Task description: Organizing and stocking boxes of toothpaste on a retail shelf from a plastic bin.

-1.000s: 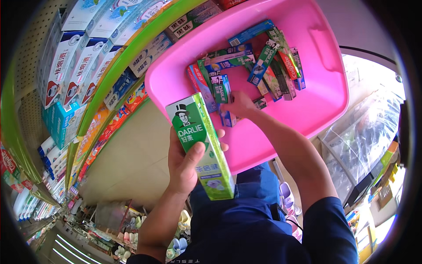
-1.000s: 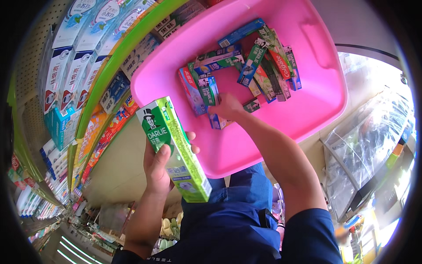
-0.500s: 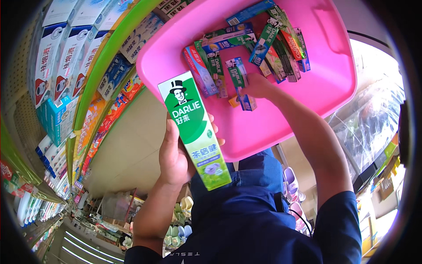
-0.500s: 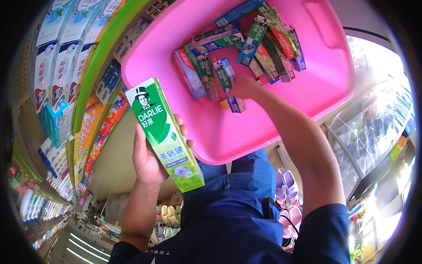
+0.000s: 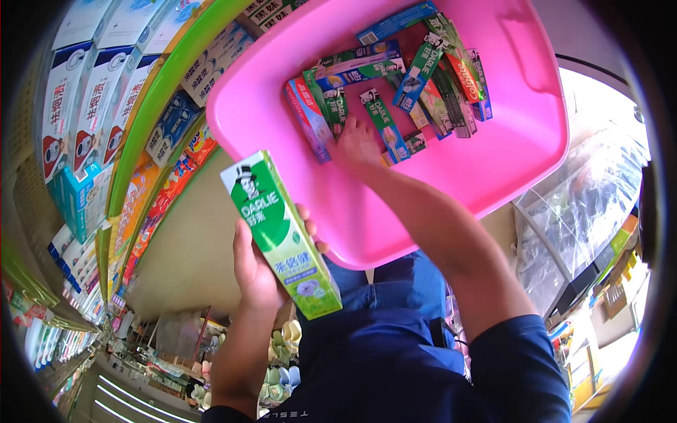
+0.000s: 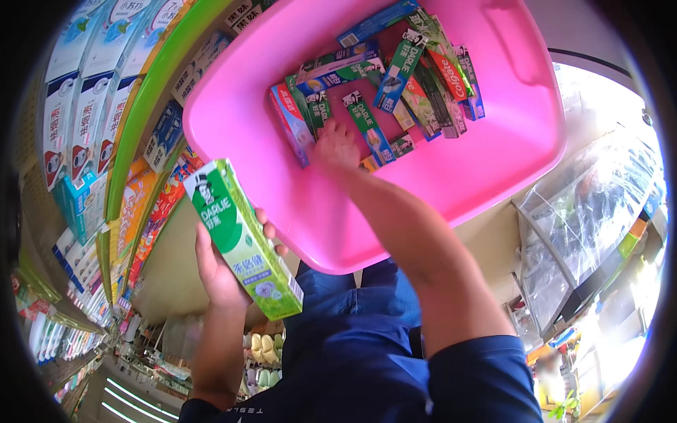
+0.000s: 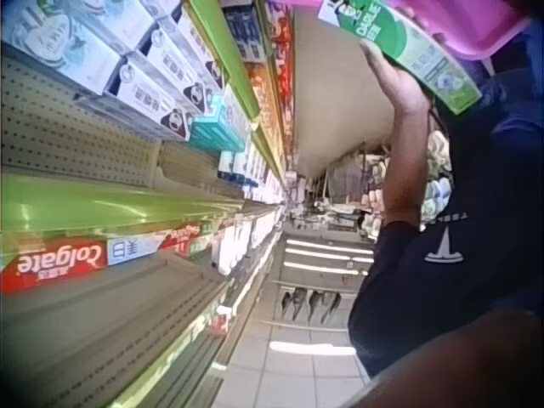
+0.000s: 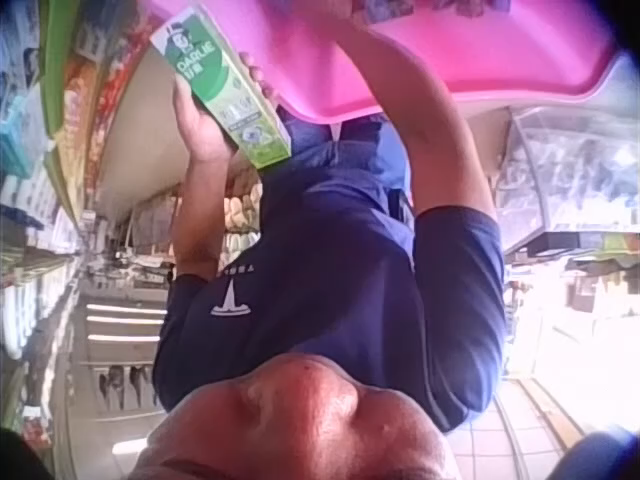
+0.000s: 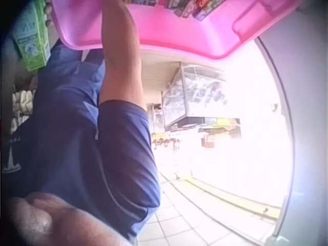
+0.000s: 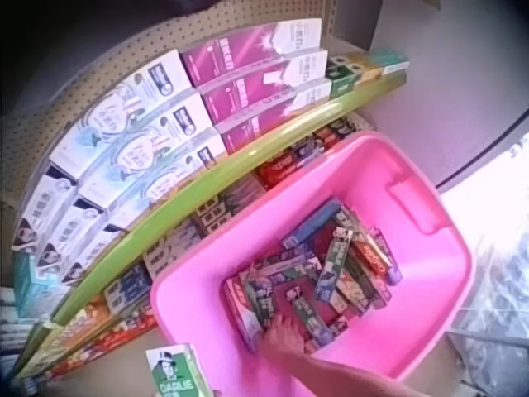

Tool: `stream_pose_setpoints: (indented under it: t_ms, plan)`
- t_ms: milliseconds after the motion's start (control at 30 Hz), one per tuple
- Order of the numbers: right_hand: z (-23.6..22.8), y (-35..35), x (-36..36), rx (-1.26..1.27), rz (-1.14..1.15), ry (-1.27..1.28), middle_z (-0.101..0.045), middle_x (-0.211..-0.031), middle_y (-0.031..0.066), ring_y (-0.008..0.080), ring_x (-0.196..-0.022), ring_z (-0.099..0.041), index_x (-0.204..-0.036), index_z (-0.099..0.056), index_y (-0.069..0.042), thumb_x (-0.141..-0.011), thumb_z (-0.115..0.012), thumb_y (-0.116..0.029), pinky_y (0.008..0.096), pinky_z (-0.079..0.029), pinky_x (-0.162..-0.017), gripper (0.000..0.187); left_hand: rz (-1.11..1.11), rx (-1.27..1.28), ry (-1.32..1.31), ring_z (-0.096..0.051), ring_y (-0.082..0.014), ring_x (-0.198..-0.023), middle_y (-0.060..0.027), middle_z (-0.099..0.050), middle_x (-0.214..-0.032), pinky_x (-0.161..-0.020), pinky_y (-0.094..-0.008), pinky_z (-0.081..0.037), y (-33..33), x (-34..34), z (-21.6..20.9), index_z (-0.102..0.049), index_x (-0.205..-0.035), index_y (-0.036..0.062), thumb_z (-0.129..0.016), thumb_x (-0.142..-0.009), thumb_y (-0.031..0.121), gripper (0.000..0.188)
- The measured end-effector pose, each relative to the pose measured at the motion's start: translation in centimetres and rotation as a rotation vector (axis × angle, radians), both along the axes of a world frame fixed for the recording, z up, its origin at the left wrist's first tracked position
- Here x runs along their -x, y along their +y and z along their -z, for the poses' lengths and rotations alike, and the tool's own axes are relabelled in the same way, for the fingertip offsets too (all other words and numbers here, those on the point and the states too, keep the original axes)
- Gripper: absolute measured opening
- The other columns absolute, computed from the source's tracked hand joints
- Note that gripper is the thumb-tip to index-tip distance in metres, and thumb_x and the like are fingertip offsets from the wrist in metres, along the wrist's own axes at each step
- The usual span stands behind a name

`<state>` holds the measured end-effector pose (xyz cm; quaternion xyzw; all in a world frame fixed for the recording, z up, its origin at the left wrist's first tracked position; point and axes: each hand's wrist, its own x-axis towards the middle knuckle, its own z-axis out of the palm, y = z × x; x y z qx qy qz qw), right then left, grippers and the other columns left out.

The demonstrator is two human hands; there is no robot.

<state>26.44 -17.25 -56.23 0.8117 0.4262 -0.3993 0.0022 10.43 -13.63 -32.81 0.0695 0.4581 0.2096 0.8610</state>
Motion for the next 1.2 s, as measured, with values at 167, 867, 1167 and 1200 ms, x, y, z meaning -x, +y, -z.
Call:
stream_pose_setpoints:
  t_ms: [167, 867, 1167, 1200]
  plan:
    - [2.1, 1.4, 3.6, -0.052, 0.591, -0.066, -0.049, -0.127, 0.0264, 0.0446, -0.116, -0.053, -0.126, -0.044, 0.0, -0.073, -0.075, -0.052, 0.0515, -0.052, -0.09, 0.08, 0.031, -0.015, 0.11, -0.06, -0.0248, -0.096, -0.0135, -0.057, -0.113, -0.079, -0.046, -0.057, -1.4, 0.9, 0.1, -0.051, -0.131, 0.0055, -0.031, -0.1, 0.063, 0.068]
    - [-0.2, 3.2, 1.4, 0.066, 0.367, 0.009, -0.054, -0.126, 0.0253, 0.0426, -0.124, -0.05, -0.132, -0.042, -0.004, -0.072, -0.08, -0.037, 0.0507, -0.051, -0.094, 0.079, 0.057, 0.028, 0.057, -0.065, -0.0239, -0.1, -0.0121, -0.061, -0.112, -0.086, -0.0445, -0.057, -1.1, 1.4, 2.0, -0.051, -0.126, 0.0033, -0.037, -0.103, 0.054, 0.057]
    - [-1.5, -3.4, -8.0, -0.152, 0.6, 0.855, -0.066, -0.104, 0.0152, 0.0315, -0.094, -0.068, -0.128, -0.051, 0.001, -0.078, -0.081, -0.03, 0.0414, -0.056, -0.084, 0.065, 0.089, 0.002, 0.075, -0.066, -0.0254, -0.097, -0.0134, -0.062, -0.112, -0.085, -0.0445, -0.057, -1.6, 2.1, 2.6, -0.053, -0.127, 0.0016, -0.035, -0.101, 0.057, 0.063]
    - [-2.8, -4.1, -8.5, -0.156, 0.597, 0.844, -0.066, -0.104, 0.0152, 0.0315, -0.094, -0.068, -0.128, -0.051, 0.001, -0.078, -0.081, -0.03, 0.0414, -0.056, -0.084, 0.065, 0.098, 0.002, 0.096, -0.066, -0.0257, -0.097, -0.0137, -0.062, -0.112, -0.085, -0.0443, -0.057, -1.5, 1.9, 2.6, -0.053, -0.128, 0.0022, -0.035, -0.101, 0.057, 0.063]
